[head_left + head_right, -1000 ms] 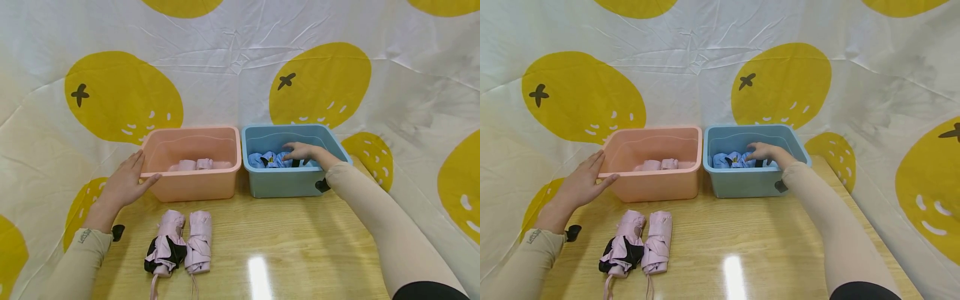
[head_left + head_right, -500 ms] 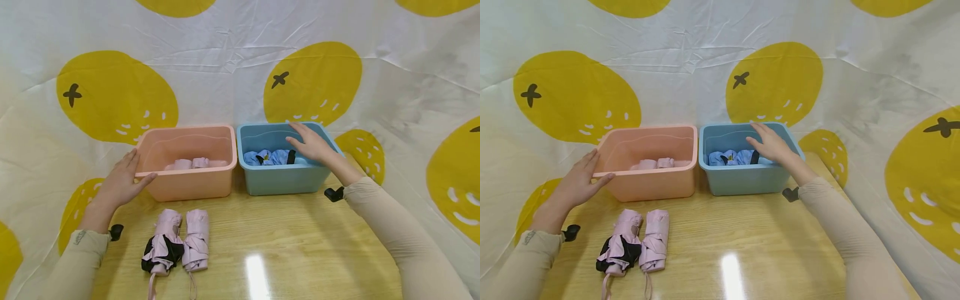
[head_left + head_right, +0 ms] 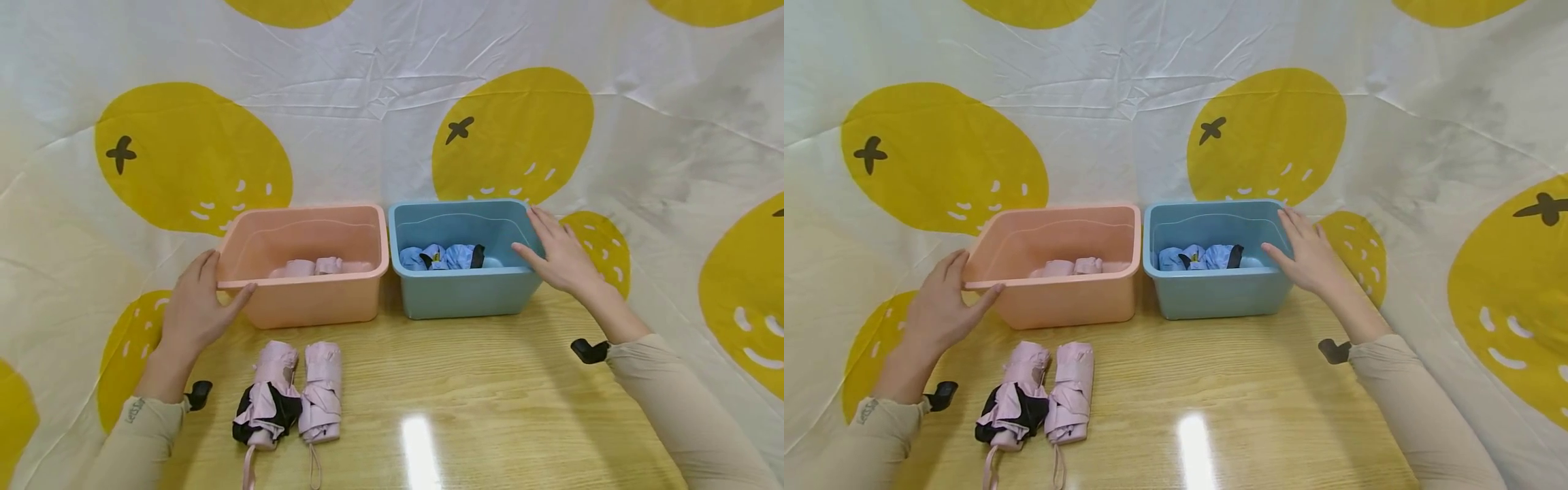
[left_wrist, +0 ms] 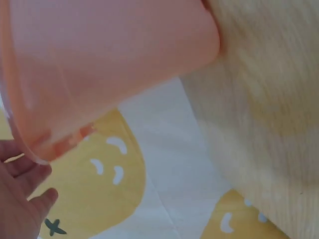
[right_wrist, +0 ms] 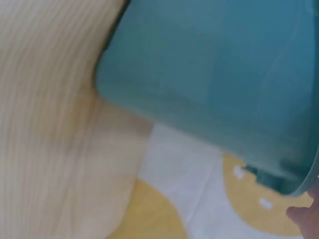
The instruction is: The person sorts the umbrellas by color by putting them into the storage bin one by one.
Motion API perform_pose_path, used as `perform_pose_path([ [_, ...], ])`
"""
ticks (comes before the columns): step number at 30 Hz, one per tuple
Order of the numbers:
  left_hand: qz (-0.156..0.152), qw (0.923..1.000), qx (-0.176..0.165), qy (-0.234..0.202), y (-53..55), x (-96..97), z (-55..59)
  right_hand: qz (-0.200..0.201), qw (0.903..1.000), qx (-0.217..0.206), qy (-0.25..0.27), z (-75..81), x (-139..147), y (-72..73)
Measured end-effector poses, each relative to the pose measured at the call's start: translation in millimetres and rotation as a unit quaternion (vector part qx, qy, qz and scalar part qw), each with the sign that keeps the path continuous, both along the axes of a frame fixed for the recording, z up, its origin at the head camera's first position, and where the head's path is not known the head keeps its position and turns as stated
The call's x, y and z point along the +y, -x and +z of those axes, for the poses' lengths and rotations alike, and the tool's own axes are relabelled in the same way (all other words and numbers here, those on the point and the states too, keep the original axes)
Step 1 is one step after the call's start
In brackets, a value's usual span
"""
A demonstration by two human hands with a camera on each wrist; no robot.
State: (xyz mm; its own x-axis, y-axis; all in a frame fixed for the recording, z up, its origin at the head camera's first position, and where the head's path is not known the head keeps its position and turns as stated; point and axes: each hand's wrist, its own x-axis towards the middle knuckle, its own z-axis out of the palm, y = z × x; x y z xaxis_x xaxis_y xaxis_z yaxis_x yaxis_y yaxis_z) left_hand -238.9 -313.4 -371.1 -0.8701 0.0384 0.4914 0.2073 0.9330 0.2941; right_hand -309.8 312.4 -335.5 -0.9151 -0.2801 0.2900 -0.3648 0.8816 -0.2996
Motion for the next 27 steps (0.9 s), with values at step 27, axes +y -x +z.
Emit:
perform_pose_path([
  [27,-0.059,0.9878,-0.144,-0.014,-84.9,48.5,-68.6,0.002,0.9960,-0.079,-0.040,-15.3,42,1.0],
])
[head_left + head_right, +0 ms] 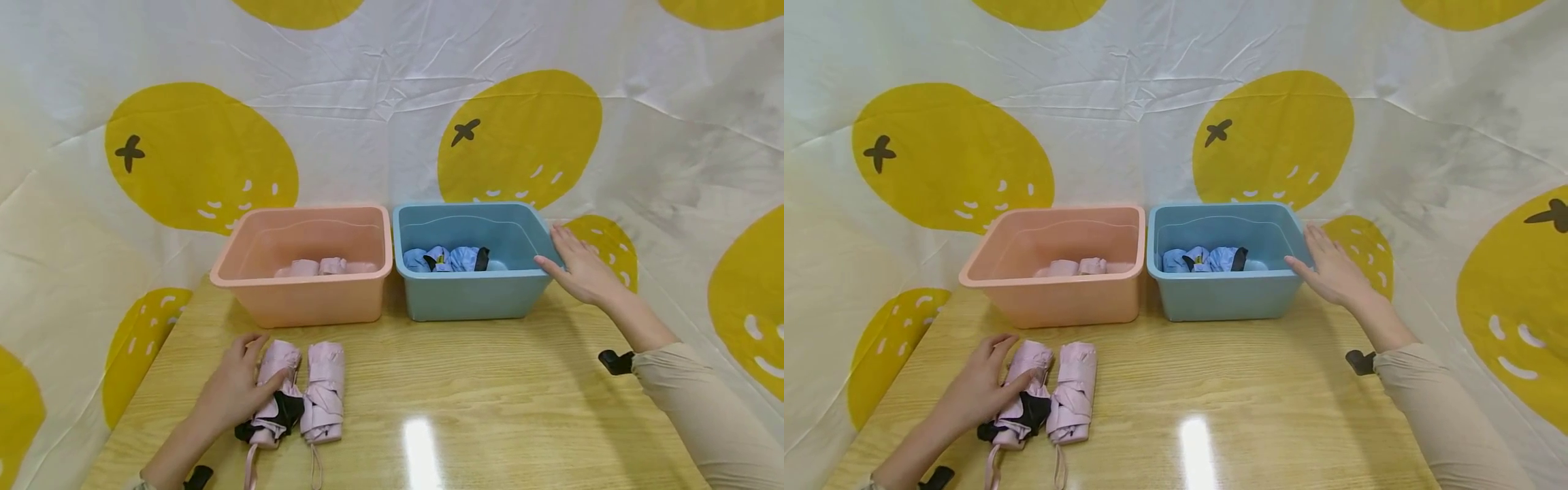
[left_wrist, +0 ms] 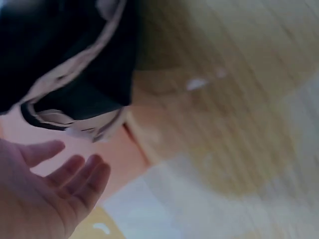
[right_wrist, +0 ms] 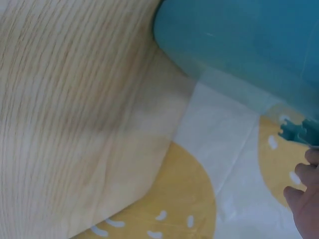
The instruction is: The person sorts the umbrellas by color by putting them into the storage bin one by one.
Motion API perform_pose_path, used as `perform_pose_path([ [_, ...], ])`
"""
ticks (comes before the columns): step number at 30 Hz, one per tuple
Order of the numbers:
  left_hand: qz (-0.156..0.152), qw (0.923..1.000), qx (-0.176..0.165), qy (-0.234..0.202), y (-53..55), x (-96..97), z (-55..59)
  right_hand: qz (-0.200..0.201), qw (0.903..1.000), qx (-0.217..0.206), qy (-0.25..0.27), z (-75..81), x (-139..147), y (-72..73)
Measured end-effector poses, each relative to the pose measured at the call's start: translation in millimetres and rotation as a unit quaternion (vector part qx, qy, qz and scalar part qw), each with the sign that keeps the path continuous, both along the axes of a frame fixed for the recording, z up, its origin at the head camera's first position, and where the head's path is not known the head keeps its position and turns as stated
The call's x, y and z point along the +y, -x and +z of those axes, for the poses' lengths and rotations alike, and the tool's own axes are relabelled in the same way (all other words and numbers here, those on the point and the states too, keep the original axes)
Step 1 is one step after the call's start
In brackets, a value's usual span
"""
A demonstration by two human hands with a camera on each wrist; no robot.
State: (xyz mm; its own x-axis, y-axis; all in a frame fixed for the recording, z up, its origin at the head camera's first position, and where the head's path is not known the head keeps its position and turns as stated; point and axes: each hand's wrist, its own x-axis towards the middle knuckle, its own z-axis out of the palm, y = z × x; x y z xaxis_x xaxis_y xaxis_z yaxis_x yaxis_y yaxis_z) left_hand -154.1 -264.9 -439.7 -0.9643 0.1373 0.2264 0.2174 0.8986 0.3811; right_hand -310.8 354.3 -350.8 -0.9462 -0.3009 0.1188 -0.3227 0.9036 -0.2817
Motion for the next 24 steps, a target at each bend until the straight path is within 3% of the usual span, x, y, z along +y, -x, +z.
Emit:
perform_pose_path([
  [5,-0.009,0.9993,-0.036,-0.001,5.0,-1.2,-9.9,0.008,0.9997,-0.021,0.002,3.0,0,-0.3],
  [10,-0.026,0.9981,-0.053,-0.017,9.3,-2.4,-11.7,0.008,0.9995,-0.031,0.001,4.2,-1,-0.9],
  [17,-0.042,0.9916,-0.097,-0.074,17.1,-5.3,-15.9,0.006,0.9994,-0.034,0.010,4.9,-4,-2.9],
  [24,-0.030,0.9863,-0.112,-0.117,21.4,-5.6,-18.0,0.002,0.9993,-0.033,0.018,4.1,-3,-3.0],
])
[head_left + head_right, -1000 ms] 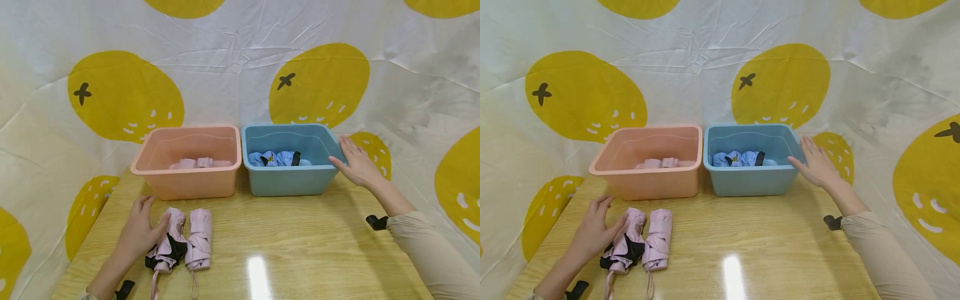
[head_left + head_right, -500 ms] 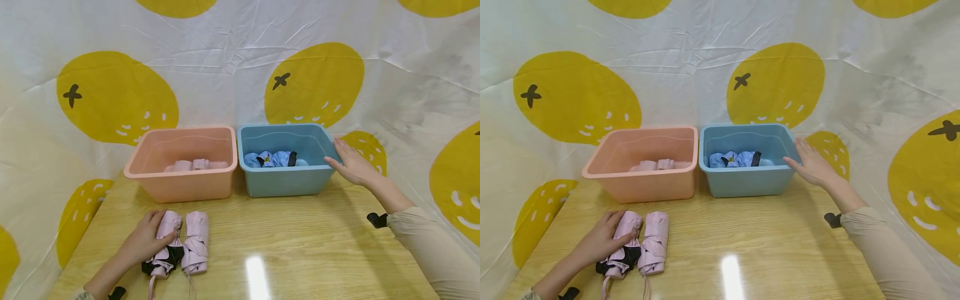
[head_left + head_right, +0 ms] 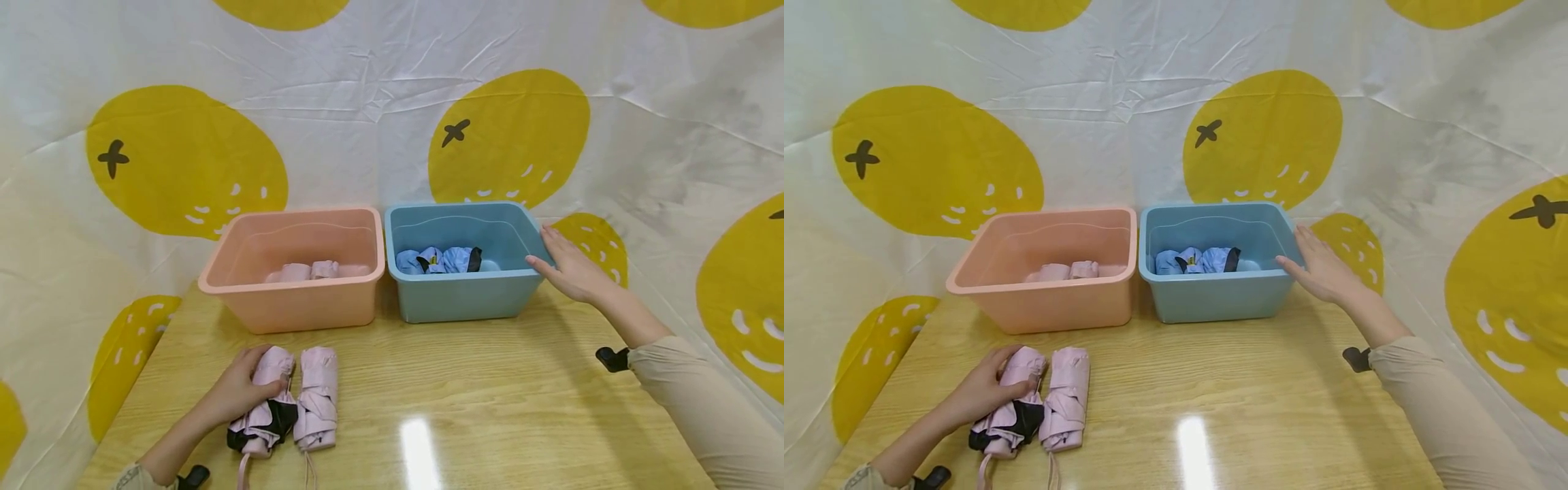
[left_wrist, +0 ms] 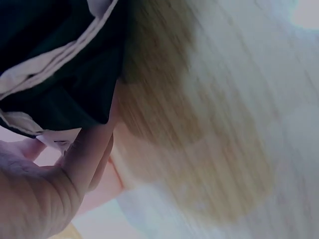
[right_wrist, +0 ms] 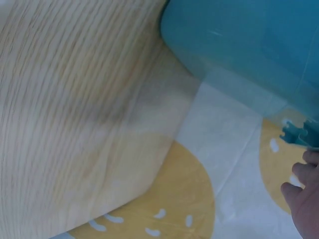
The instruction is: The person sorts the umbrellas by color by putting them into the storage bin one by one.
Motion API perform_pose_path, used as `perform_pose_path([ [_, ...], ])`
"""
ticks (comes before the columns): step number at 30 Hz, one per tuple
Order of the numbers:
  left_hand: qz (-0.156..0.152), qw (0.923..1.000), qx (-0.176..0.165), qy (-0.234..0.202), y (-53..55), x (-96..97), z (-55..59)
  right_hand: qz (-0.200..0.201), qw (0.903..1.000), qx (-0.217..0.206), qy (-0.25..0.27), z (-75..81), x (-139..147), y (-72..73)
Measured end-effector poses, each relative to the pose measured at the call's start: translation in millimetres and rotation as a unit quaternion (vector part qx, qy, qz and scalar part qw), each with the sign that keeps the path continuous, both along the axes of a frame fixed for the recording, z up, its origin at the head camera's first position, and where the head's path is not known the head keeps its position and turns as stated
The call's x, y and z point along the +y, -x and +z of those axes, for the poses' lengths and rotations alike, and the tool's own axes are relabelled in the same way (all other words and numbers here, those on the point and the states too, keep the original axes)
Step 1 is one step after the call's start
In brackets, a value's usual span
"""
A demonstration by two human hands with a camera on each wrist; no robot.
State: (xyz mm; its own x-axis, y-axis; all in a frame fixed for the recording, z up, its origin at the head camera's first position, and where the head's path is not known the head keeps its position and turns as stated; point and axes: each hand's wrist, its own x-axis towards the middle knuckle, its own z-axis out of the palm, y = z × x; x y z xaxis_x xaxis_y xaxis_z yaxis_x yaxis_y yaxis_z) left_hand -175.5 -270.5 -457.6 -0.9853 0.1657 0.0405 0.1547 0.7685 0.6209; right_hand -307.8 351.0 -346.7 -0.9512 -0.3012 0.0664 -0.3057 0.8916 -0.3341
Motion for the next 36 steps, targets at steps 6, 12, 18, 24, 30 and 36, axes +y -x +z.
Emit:
perform_pose_path([
  [6,0.021,0.9995,-0.015,-0.016,-1.4,1.3,2.7,0.000,1.0000,-0.003,0.008,-0.6,1,-1.0],
  [12,0.038,0.9980,-0.004,-0.051,-5.3,2.8,9.4,0.002,0.9999,0.002,0.011,0.4,1,-1.2],
  [18,0.050,0.9945,-0.003,-0.093,-11.6,7.6,29.1,0.000,1.0000,0.002,0.009,0.4,0,-0.7],
  [24,0.050,0.9872,0.004,-0.151,-14.3,15.6,53.6,-0.001,0.9999,0.000,0.011,-0.4,-1,-1.9],
  [30,0.024,0.9709,0.058,-0.231,-13.0,24.3,79.6,-0.003,0.9999,-0.001,0.010,-0.4,-1,-1.7],
  [36,-0.017,0.9245,0.113,-0.364,-3.3,36.3,107.0,-0.001,0.9999,-0.004,0.015,0.1,-1,-2.1],
])
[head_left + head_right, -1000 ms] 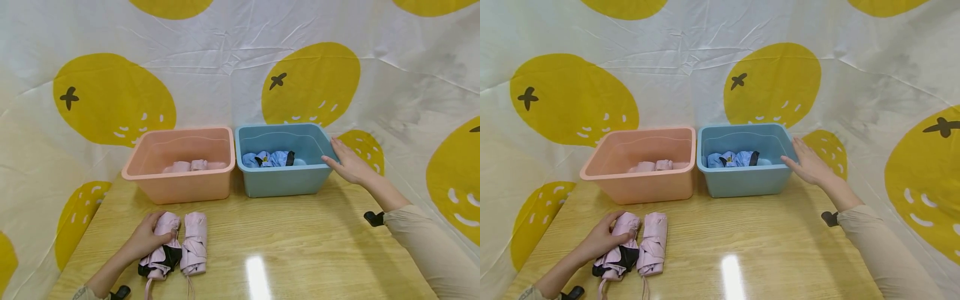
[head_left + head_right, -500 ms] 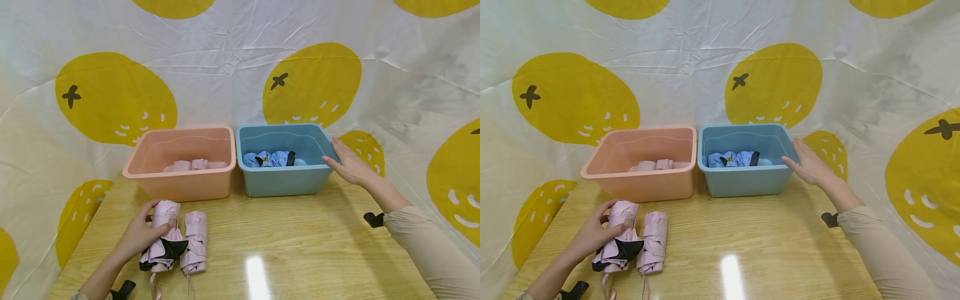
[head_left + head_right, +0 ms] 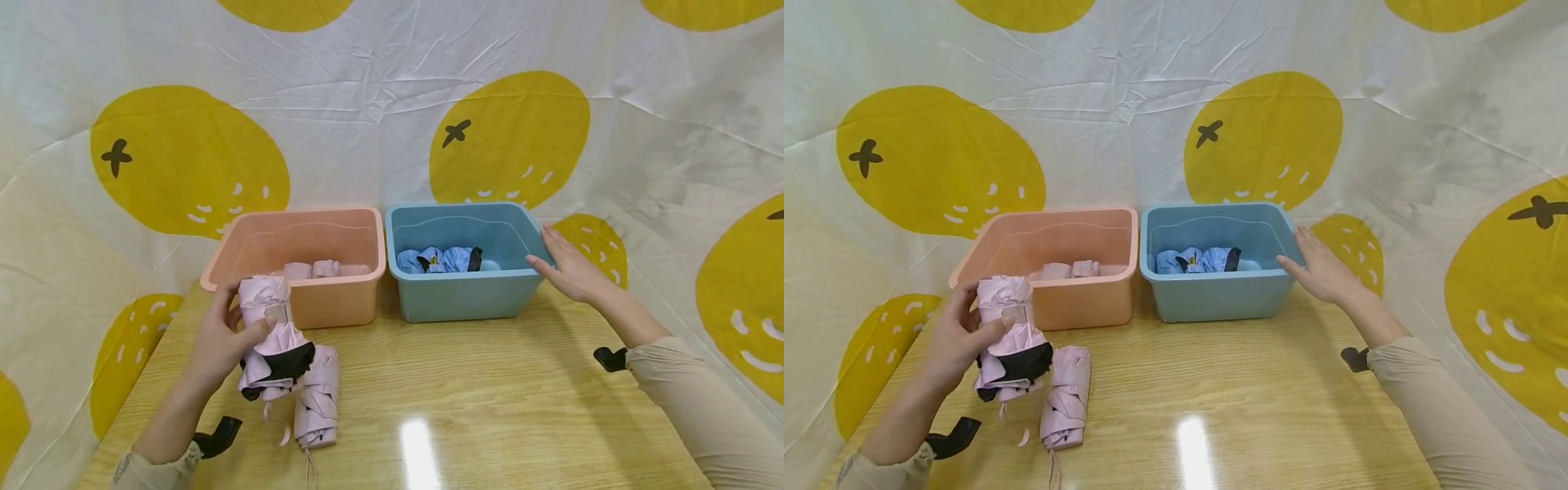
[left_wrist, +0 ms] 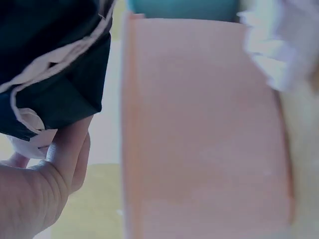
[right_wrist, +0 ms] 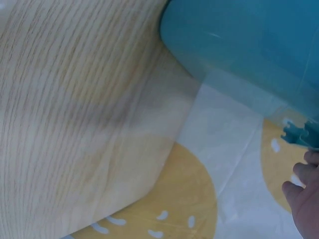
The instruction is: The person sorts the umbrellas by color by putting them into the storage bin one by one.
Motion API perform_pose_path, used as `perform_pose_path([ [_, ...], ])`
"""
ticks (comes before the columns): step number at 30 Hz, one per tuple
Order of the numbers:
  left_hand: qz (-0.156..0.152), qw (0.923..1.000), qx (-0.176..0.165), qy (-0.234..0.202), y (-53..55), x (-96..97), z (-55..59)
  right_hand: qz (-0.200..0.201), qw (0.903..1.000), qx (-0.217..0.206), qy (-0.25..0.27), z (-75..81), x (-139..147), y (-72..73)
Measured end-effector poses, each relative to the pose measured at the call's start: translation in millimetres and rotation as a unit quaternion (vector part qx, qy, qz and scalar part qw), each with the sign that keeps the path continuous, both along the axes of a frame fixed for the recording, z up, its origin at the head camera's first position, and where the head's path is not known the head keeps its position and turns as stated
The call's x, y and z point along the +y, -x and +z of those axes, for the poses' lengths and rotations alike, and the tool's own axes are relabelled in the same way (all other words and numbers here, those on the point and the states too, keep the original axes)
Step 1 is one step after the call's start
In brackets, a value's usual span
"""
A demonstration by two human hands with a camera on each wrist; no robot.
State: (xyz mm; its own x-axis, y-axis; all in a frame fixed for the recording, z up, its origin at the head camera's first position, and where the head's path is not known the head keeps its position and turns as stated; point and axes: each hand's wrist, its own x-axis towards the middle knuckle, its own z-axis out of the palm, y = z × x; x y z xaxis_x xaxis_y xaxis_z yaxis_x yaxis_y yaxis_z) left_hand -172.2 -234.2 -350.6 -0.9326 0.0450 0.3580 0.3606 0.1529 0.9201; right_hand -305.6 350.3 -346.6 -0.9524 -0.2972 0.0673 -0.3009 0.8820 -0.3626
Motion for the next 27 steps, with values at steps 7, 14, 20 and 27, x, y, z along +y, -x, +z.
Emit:
perform_pose_path([
  [7,0.002,0.9947,0.048,-0.091,24.8,18.0,34.5,-0.003,1.0000,-0.001,0.000,0.0,0,-0.1],
  [14,0.047,0.9894,0.078,-0.113,55.9,34.5,64.9,-0.003,1.0000,0.001,0.003,-2.0,0,0.2],
  [20,0.082,0.9848,0.091,-0.124,89.6,49.3,75.8,-0.003,1.0000,0.003,0.002,-3.7,0,2.1],
  [27,0.086,0.9883,0.070,-0.104,133.6,60.1,67.4,-0.003,1.0000,0.005,0.000,-4.3,1,3.3],
])
